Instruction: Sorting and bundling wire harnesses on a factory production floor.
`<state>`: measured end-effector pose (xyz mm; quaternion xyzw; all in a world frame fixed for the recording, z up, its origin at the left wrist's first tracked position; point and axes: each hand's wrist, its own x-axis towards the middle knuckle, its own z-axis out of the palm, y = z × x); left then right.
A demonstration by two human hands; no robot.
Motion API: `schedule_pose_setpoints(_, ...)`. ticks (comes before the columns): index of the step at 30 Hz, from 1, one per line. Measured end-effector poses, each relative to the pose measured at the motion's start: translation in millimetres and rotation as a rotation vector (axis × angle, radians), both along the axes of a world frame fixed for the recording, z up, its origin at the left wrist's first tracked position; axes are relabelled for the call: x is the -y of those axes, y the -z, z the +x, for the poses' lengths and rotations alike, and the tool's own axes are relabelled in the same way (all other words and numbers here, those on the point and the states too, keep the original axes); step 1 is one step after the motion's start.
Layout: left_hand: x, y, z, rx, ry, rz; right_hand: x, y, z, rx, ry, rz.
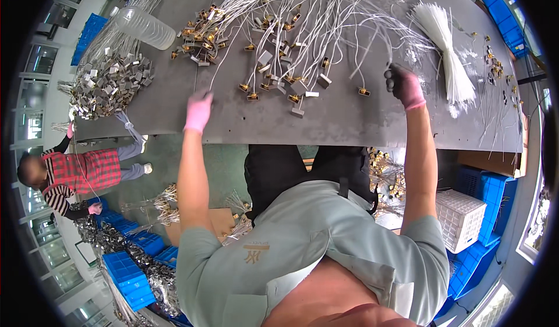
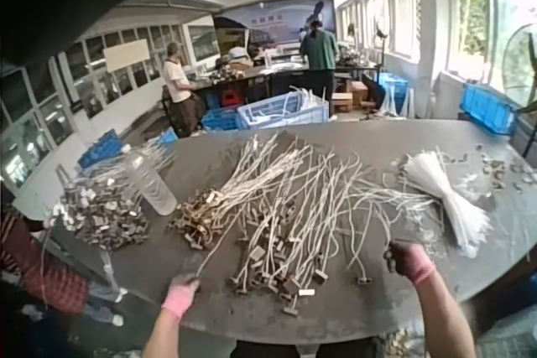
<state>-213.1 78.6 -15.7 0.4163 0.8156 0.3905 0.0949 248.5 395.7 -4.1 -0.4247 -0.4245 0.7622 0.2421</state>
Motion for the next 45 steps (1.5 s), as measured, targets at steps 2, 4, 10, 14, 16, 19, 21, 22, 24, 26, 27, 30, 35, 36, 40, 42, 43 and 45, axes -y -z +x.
schedule_pose_setpoints(2, 46.2, -11.0, 19.6, 0.093, -0.087, 0.020, 9.2, 9.6, 3.9, -0.243, 0.226, -0.030)
schedule_pose_setpoints(4, 93.3, -10.6, 37.0, 0.282, -0.218, -0.021, 13.5, 27.2, 15.0, -0.351, 0.210, -0.061)
schedule_pose_setpoints(10, 234.7, 50.0, 89.0, 0.173, 0.008, 0.065, 38.3, 18.1, 12.6, -0.439, 0.300, 0.030)
schedule_pose_setpoints(14, 245.8, 84.2, 120.0, 0.559, 0.026, 0.178, 70.9, -4.7, -41.4, -0.359, 0.161, -0.037)
schedule_pose_setpoints(16, 180.5, 28.8, 146.3, -0.279, 0.361, 0.051, 69.3, 18.6, -49.6, -0.139, -0.041, 0.702)
schedule_pose_setpoints(19, 153.7, -1.7, 165.5, 0.722, 0.091, -0.176, 67.5, -21.2, -76.1, -0.485, 0.251, 0.029)
schedule_pose_setpoints(21, 153.9, 1.4, 165.1, 0.701, 0.031, -0.163, 55.5, -20.5, -74.3, -0.469, 0.356, 0.098)
schedule_pose_setpoints(22, 156.0, 4.9, 165.5, 0.686, -0.037, -0.149, 55.8, -27.2, -72.0, -0.467, 0.362, 0.101)
schedule_pose_setpoints(24, 163.7, 10.2, 164.1, 0.674, -0.055, -0.129, 60.4, -49.7, -66.2, -0.337, 0.423, 0.299)
schedule_pose_setpoints(26, 166.0, 15.1, 162.2, 0.665, -0.071, -0.104, 61.9, -54.3, -63.5, -0.326, 0.451, 0.315)
schedule_pose_setpoints(27, 167.3, 17.2, 162.0, 0.682, -0.091, -0.089, 62.6, -53.8, -62.4, -0.336, 0.457, 0.321)
schedule_pose_setpoints(30, 167.4, 18.0, 160.0, 0.697, -0.101, -0.083, 63.9, -50.8, -62.3, -0.373, 0.480, 0.329)
schedule_pose_setpoints(35, 173.6, 18.5, 158.4, 0.701, -0.113, -0.095, 70.5, -53.4, -67.7, -0.387, 0.520, 0.376)
schedule_pose_setpoints(36, 178.0, 23.4, 156.0, 0.690, -0.103, -0.080, 72.9, -56.8, -69.7, -0.347, 0.511, 0.394)
schedule_pose_setpoints(40, 166.3, -0.7, 163.8, 0.620, -0.010, -0.054, 97.3, -56.8, -84.2, -0.295, 0.342, 0.320)
schedule_pose_setpoints(42, 152.7, 0.8, 169.2, 0.536, 0.079, -0.013, 123.5, -48.1, -95.9, -0.162, 0.087, 0.286)
schedule_pose_setpoints(43, 144.8, 2.4, 170.6, 0.453, 0.175, 0.028, 141.1, -45.6, -103.0, -0.201, -0.039, 0.271)
schedule_pose_setpoints(45, 130.3, 0.4, 175.1, 0.630, 0.119, 0.025, 153.2, -49.9, -108.3, -0.249, -0.162, 0.258)
